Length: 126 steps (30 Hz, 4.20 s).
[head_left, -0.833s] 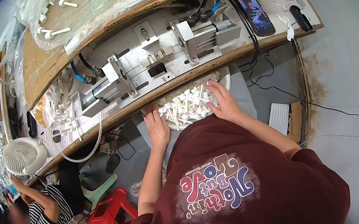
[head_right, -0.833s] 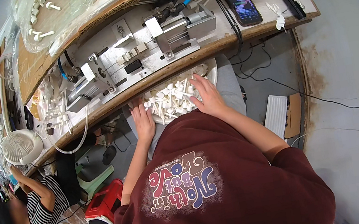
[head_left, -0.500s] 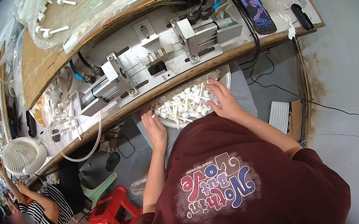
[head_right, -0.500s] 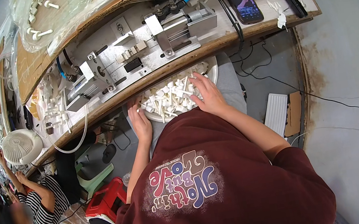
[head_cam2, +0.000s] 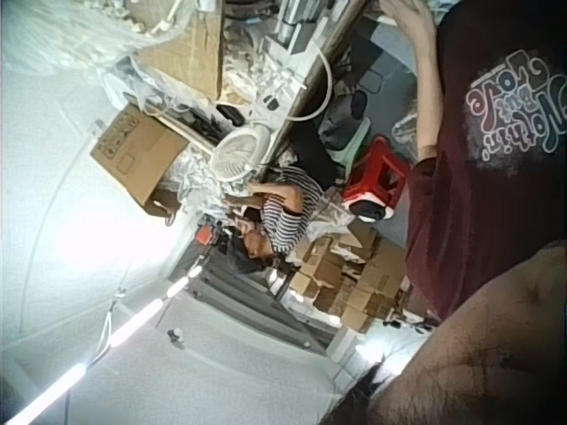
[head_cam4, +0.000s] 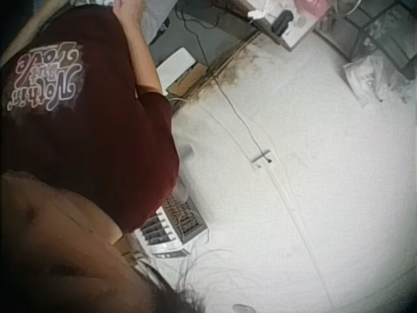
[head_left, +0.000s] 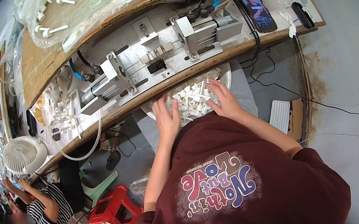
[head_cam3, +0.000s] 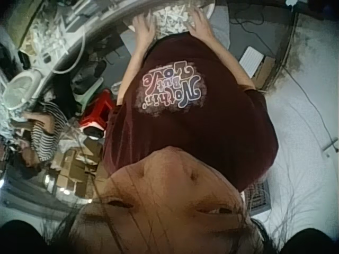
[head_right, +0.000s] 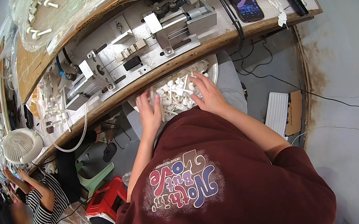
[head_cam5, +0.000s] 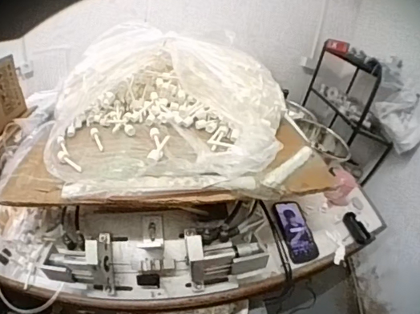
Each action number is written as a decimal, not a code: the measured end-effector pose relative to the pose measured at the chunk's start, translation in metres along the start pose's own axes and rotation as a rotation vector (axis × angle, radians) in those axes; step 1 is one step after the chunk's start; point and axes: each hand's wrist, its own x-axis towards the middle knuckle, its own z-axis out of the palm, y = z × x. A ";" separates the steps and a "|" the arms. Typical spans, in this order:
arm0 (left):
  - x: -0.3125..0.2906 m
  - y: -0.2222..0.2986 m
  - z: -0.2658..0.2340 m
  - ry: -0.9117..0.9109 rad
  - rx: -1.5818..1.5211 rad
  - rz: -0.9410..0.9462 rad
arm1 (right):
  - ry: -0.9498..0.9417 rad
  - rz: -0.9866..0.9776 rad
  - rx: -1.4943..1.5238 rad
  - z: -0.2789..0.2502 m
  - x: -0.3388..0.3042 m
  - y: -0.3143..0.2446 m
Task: Manually assemble small white plastic components using a pneumatic jig.
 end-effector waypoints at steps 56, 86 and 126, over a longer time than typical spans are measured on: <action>-0.023 -0.110 0.008 0.239 -0.071 -0.446 | 0.850 0.102 -0.058 -0.146 0.022 0.018; -0.065 -0.041 0.060 0.283 -0.592 -0.943 | -0.116 0.547 0.523 0.015 0.124 0.319; -0.334 -0.231 -0.100 1.004 -0.269 -1.680 | 0.205 0.493 0.334 -0.007 0.132 0.259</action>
